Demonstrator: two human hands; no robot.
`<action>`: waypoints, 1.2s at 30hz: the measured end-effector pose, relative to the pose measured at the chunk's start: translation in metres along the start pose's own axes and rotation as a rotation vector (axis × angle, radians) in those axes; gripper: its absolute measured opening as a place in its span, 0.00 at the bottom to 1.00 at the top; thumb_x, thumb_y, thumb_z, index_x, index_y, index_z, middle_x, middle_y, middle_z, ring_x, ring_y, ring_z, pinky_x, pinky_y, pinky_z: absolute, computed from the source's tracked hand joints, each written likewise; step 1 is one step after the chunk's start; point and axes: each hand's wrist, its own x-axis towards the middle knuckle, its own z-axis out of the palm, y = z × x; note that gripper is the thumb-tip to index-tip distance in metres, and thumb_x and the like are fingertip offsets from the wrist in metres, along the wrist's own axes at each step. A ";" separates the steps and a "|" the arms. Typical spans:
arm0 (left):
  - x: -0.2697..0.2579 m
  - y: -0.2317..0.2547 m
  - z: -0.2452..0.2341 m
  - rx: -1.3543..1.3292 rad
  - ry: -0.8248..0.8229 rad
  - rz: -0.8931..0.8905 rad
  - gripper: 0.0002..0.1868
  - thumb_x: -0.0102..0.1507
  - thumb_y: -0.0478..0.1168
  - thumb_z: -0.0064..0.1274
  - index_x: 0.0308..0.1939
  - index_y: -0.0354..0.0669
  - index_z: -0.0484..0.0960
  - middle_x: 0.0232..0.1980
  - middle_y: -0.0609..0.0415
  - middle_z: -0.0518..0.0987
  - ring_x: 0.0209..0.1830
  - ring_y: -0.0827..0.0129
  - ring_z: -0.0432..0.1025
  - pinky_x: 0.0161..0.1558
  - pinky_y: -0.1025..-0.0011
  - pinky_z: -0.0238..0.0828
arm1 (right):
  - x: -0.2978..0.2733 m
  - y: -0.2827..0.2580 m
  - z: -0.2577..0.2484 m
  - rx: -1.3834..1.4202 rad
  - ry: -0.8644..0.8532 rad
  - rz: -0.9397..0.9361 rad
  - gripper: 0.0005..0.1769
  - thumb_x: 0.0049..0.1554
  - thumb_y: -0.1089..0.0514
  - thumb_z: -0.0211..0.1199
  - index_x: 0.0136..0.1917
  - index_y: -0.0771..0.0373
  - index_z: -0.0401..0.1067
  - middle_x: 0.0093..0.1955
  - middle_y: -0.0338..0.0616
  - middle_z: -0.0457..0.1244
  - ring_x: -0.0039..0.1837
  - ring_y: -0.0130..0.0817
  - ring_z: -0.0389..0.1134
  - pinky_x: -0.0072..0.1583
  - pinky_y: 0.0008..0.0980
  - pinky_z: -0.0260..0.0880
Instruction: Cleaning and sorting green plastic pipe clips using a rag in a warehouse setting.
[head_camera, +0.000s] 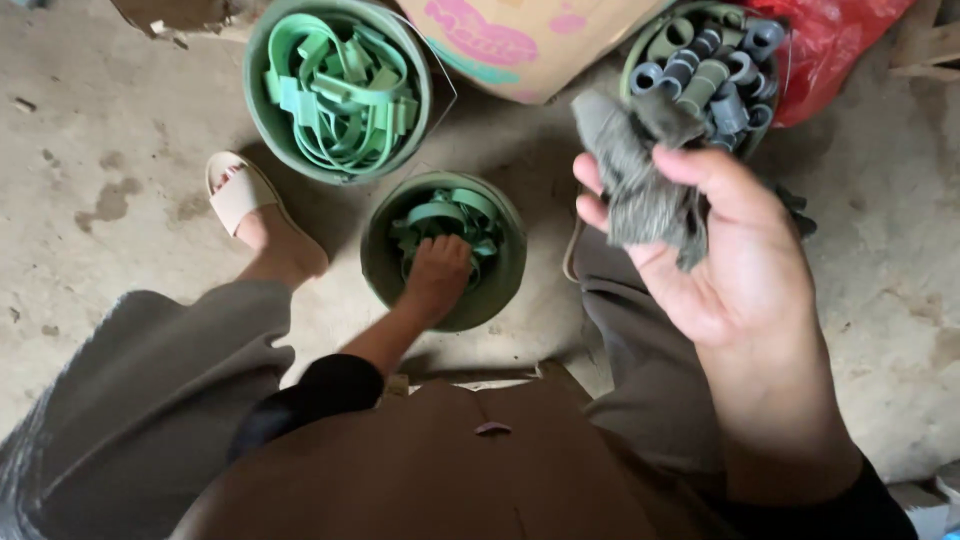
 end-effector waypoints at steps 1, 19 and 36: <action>-0.010 0.014 0.011 0.041 -0.339 -0.188 0.02 0.56 0.41 0.51 0.29 0.55 0.78 0.31 0.56 0.75 0.33 0.59 0.70 0.35 0.59 0.60 | -0.001 -0.001 0.003 -0.029 0.090 -0.004 0.21 0.56 0.62 0.57 0.63 0.65 0.69 0.60 0.52 0.69 0.57 0.48 0.73 0.60 0.46 0.73; -0.004 -0.008 -0.004 -0.180 -1.014 -0.702 0.11 0.59 0.40 0.48 0.38 0.48 0.86 0.40 0.48 0.85 0.44 0.50 0.81 0.46 0.53 0.73 | 0.016 0.004 -0.019 -0.115 0.164 -0.057 0.04 0.56 0.56 0.66 0.45 0.56 0.75 0.45 0.44 0.72 0.41 0.38 0.73 0.38 0.35 0.72; 0.151 0.018 -0.370 -1.227 -0.124 -0.857 0.16 0.70 0.48 0.48 0.34 0.46 0.84 0.25 0.53 0.85 0.24 0.72 0.79 0.31 0.76 0.74 | -0.017 0.038 0.039 0.313 -0.142 -0.325 0.18 0.55 0.70 0.58 0.58 0.65 0.76 0.60 0.57 0.70 0.63 0.61 0.72 0.66 0.58 0.74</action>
